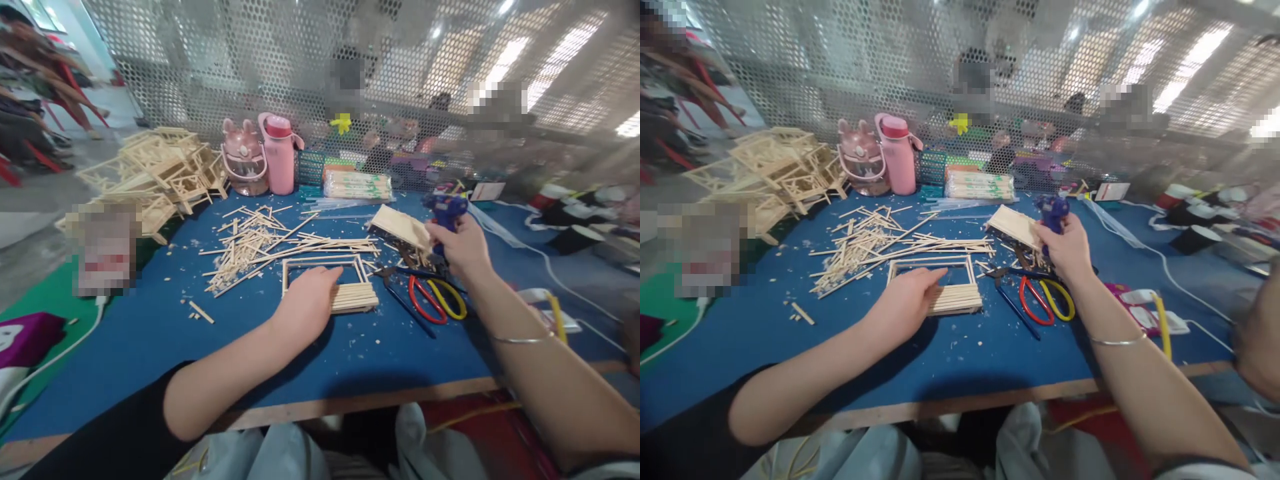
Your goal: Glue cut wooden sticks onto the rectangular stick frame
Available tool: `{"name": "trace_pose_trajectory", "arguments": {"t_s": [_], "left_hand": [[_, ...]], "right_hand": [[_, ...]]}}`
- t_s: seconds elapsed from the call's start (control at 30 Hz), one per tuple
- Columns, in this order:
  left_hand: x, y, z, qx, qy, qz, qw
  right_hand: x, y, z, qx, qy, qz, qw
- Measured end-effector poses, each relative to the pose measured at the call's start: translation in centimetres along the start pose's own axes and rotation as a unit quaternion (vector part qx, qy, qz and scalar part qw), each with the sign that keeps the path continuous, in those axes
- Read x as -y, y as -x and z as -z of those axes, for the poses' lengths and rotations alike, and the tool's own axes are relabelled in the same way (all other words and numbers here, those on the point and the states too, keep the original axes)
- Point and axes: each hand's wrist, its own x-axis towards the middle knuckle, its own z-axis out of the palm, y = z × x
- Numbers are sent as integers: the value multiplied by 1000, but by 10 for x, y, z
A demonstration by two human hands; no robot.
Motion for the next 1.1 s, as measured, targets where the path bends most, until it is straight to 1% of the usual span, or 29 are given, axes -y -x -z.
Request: {"name": "trace_pose_trajectory", "arguments": {"t_s": [0.07, 0.1, 0.17, 0.2, 0.23, 0.27, 0.33, 0.37, 0.4, 0.43, 0.5, 0.57, 0.6, 0.67, 0.73, 0.93, 1.1], "left_hand": [[1, -8, 4, 4, 8, 12, 1000], [1, -11, 6, 4, 13, 15, 1000], [1, -16, 16, -17, 27, 11, 999], [2, -16, 22, -41, 33, 8, 999], [4, -16, 30, -73, 37, 6, 997], [7, -14, 38, -110, 38, 10, 993], [17, -8, 53, -182, 35, 44, 982], [24, -4, 58, -201, 38, 74, 976], [30, 1, 61, -199, 47, 108, 973], [37, 5, 62, -181, 60, 144, 971], [49, 11, 59, -118, 88, 207, 967], [56, 15, 52, -62, 120, 245, 960], [58, 16, 49, -43, 137, 252, 957], [58, 16, 43, -22, 167, 251, 953], [57, 17, 39, -16, 174, 243, 954], [58, 19, 35, -33, 136, 237, 962], [59, 20, 34, -35, 119, 226, 966]], "right_hand": [[6, 7, -3, -19, -75, -45, 996], [10, 12, -3, -12, -109, -64, 992], [22, 23, 2, 65, -127, -72, 987], [29, 30, 6, 104, -111, -64, 986], [35, 36, 11, 161, -84, -54, 982], [42, 41, 17, 192, -56, -39, 979], [53, 51, 26, 242, 11, -19, 970], [57, 54, 29, 253, 47, -6, 966], [60, 57, 32, 262, 81, 7, 962], [62, 58, 33, 267, 111, 21, 957], [63, 58, 33, 274, 149, 40, 949], [62, 57, 31, 282, 169, 39, 943], [61, 56, 31, 287, 177, 35, 941], [60, 54, 29, 294, 190, 31, 936], [59, 54, 28, 298, 193, 36, 934], [55, 53, 27, 279, 185, 57, 940], [50, 54, 30, 292, 204, 39, 934]]}}
